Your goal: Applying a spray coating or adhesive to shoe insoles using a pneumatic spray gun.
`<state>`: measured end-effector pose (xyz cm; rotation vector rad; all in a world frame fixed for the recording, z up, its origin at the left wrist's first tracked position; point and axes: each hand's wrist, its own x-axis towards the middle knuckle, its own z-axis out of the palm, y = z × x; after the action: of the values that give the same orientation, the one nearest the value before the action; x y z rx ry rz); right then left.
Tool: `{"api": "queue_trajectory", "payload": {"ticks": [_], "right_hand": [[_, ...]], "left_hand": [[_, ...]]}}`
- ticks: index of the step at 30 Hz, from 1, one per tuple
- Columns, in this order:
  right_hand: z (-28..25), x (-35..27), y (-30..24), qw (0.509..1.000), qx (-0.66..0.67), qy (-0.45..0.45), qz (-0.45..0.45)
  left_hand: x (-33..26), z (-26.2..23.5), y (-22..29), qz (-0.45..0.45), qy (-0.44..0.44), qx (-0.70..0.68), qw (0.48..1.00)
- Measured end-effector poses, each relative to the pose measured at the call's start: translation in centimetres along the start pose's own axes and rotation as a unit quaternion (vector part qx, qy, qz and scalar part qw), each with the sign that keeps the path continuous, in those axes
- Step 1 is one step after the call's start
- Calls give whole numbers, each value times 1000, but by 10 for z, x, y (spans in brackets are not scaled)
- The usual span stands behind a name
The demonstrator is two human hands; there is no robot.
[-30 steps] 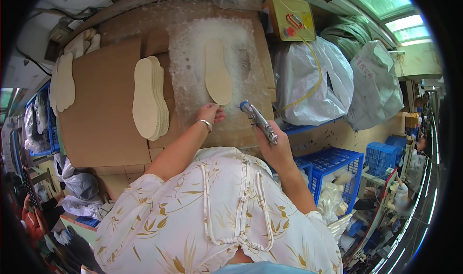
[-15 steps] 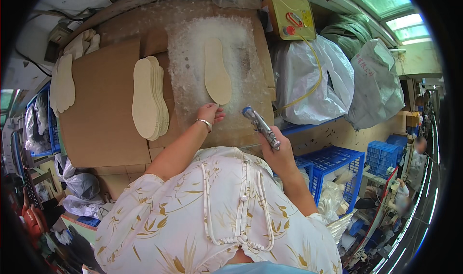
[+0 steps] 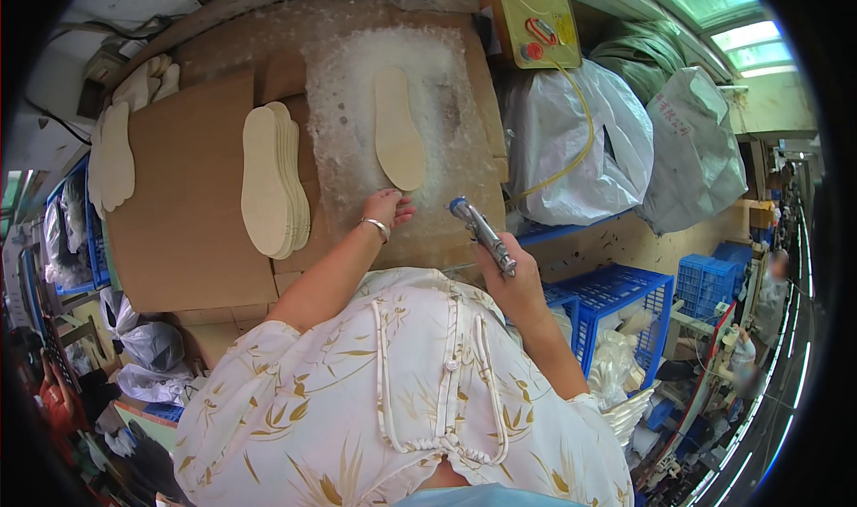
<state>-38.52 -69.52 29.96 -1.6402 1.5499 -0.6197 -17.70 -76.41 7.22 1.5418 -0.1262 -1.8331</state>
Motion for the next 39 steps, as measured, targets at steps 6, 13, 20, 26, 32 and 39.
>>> {"api": "queue_trajectory", "payload": {"ticks": [6,13,20,26,32,39], "right_hand": [[3,-3,0,1000,1,-10,-4],[0,-6,1,1000,-13,22,16],[0,-12,-2,1000,5,-25,5],[-3,-16,1,999,-3,-23,25],[-4,-15,5,999,-16,-16,27],[-4,-18,6,999,-7,-44,30]], "left_hand": [[-6,-2,3,-5,-9,9,1000],[-11,-2,4,-12,-11,1,1000],[-11,-2,3,-19,-17,-7,1000],[-16,-2,3,-22,-20,-16,999],[-19,-2,3,-24,-20,-24,999],[-17,-4,2,-23,-30,-32,999]]}}
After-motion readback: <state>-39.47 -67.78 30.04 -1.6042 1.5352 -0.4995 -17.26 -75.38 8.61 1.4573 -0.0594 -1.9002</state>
